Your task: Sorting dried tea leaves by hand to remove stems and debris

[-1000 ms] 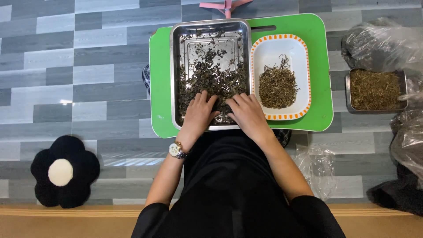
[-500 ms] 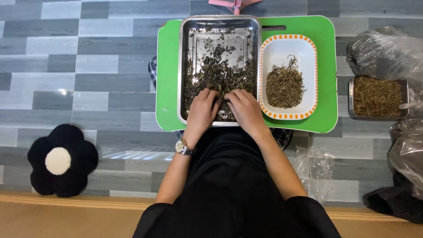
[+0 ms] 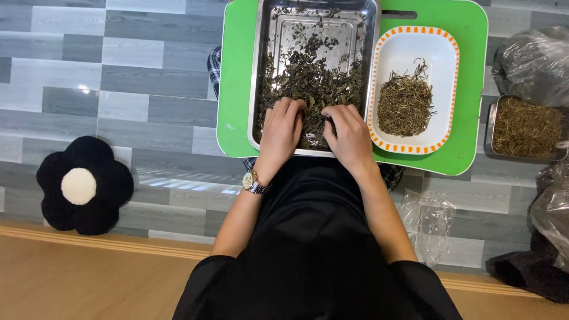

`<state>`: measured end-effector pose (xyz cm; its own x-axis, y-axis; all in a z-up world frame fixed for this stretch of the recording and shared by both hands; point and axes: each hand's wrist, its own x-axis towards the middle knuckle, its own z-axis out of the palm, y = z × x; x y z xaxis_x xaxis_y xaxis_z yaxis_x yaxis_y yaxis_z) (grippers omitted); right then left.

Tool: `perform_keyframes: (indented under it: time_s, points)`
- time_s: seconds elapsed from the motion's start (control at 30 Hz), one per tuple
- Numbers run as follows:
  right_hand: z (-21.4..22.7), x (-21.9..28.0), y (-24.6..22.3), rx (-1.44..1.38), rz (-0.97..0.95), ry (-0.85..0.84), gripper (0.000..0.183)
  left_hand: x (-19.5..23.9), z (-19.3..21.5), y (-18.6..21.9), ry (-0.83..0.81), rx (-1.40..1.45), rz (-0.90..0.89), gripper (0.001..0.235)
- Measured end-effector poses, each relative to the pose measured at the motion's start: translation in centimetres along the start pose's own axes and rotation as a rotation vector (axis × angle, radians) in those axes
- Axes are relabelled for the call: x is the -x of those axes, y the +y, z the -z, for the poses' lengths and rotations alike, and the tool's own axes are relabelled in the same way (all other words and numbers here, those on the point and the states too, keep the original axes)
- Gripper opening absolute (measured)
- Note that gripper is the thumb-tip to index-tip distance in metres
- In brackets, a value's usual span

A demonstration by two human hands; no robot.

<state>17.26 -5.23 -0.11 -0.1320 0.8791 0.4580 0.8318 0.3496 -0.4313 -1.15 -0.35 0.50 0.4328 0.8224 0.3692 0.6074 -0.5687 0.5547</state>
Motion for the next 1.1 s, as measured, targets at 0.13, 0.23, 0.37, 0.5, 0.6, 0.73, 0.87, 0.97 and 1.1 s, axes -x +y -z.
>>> perform_keyframes:
  time_s: [0.13, 0.23, 0.37, 0.5, 0.6, 0.73, 0.87, 0.97, 1.1]
  points:
    - [1.2, -1.0, -1.1, 0.013, 0.022, -0.015, 0.018, 0.0, 0.2, 0.0, 0.013, -0.009, 0.006, 0.019]
    - [1.2, -1.4, -0.9, 0.049, 0.014, -0.061, 0.017, 0.0, 0.1, 0.0, 0.039, -0.017, 0.000, 0.013]
    - [0.7, -2.0, -0.4, 0.113, 0.074, -0.091, 0.020, 0.0, 0.0, -0.3, 0.030, -0.008, -0.011, 0.014]
    - [0.4, -0.9, 1.0, 0.129, 0.076, -0.129, 0.012, -0.2, 0.0, -0.4, -0.016, -0.014, -0.066, 0.019]
    - [2.0, -0.2, 1.1, 0.161, 0.048, -0.148, 0.018, 0.0, -0.7, -1.1, -0.028, -0.020, -0.056, 0.021]
    - [4.2, -0.9, 1.2, 0.144, 0.036, -0.189, 0.026, -0.1, -0.3, -0.7, -0.028, -0.020, -0.061, 0.022]
    - [4.6, -1.7, 1.9, 0.176, -0.016, -0.231, 0.022, -0.3, 0.1, -0.3, -0.074, -0.037, -0.047, 0.029]
    - [3.6, -1.8, 3.8, 0.235, -0.003, -0.243, 0.020, -0.2, -0.3, -0.7, -0.097, -0.052, -0.033, 0.032]
    - [4.9, -4.2, 3.0, 0.314, 0.007, -0.246, 0.012, -0.1, -0.4, -0.8, -0.105, -0.045, -0.013, 0.026]
